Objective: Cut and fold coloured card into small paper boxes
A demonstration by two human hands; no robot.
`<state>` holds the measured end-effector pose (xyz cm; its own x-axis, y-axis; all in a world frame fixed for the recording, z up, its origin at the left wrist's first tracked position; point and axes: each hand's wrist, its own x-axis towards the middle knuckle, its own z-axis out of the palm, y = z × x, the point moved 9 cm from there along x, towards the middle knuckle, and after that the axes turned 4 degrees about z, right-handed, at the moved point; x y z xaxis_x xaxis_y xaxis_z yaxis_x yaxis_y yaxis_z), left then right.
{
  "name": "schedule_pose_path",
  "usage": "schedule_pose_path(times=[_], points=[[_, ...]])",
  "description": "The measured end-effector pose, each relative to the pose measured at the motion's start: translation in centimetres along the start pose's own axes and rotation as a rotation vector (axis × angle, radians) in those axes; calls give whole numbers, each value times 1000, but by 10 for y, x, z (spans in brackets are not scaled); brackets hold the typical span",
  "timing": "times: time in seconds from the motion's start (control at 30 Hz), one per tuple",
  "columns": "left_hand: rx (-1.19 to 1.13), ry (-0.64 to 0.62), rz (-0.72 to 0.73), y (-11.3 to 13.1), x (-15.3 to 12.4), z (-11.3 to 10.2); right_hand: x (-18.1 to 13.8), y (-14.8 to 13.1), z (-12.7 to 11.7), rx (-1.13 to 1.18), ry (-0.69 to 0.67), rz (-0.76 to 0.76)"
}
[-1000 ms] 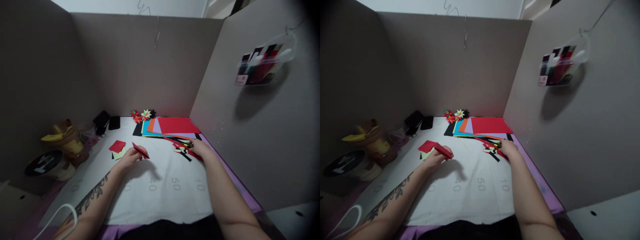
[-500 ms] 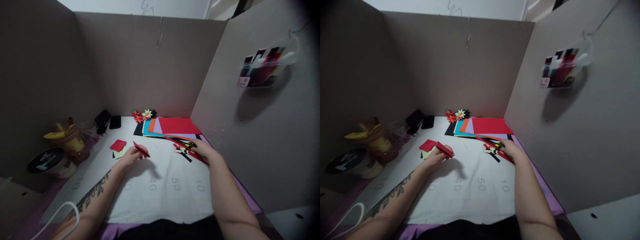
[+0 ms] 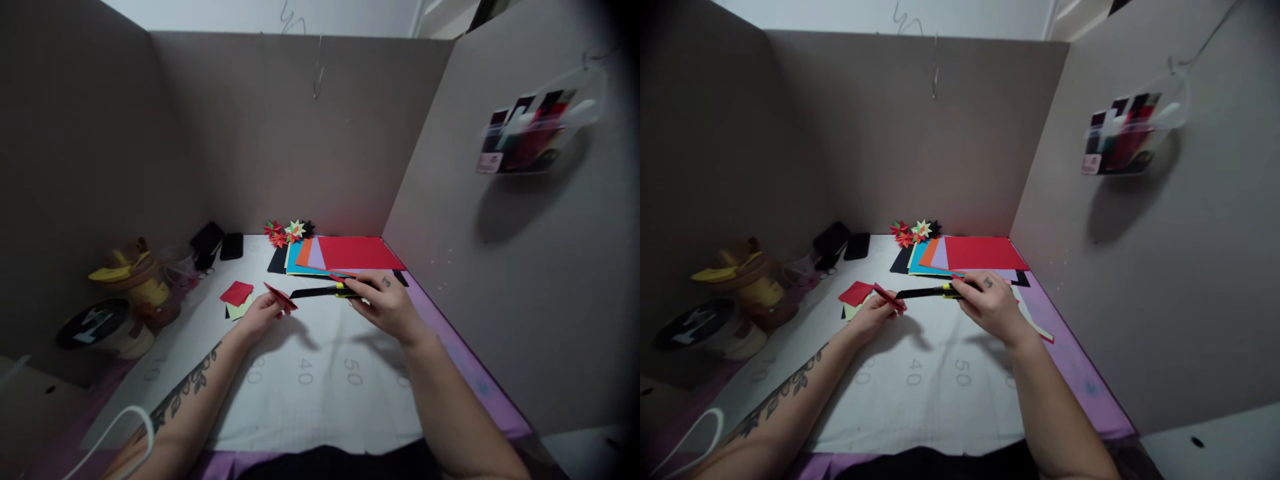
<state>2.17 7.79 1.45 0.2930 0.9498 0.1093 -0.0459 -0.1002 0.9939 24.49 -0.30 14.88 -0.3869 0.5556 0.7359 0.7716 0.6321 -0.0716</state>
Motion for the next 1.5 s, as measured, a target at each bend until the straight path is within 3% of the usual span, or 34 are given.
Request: schedule_pose_path(times=[0.27, 0.63, 0.73, 0.83, 0.97, 1.1, 1.2, 1.27, 1.37, 1.43, 1.5], points=[[54, -1, -23, 1, 0, 0, 0, -5, -11, 3, 67, -48], [75, -5, -38, 1, 0, -1, -1, -3, -2, -65, -9, -60], [103, 21, -95, 0, 0, -4, 0, 4, 3, -105, -87, -18], [141, -3, -190, -9, -1, -6, -3, 20, 21, -107, -235, 63], [185, -66, -362, -25, -7, -8, -14, 41, 62, 3, -453, 180], [564, -124, -477, -26, -14, -23, -25, 43, 106, 173, -631, 192], [948, 22, -262, 7, -5, -37, -28, 40, 124, 238, -699, 174], [1058, 17, -4, 29, 0, -24, -28, 39, 128, 256, -702, 168], [1103, -274, 274, 30, -1, 18, -28, 37, 131, 260, -702, 156], [1147, -445, 307, 15, -4, 36, -28, 34, 135, 249, -712, 145], [1174, -505, 313, 4, -3, 43, -28, 32, 141, 228, -719, 129]])
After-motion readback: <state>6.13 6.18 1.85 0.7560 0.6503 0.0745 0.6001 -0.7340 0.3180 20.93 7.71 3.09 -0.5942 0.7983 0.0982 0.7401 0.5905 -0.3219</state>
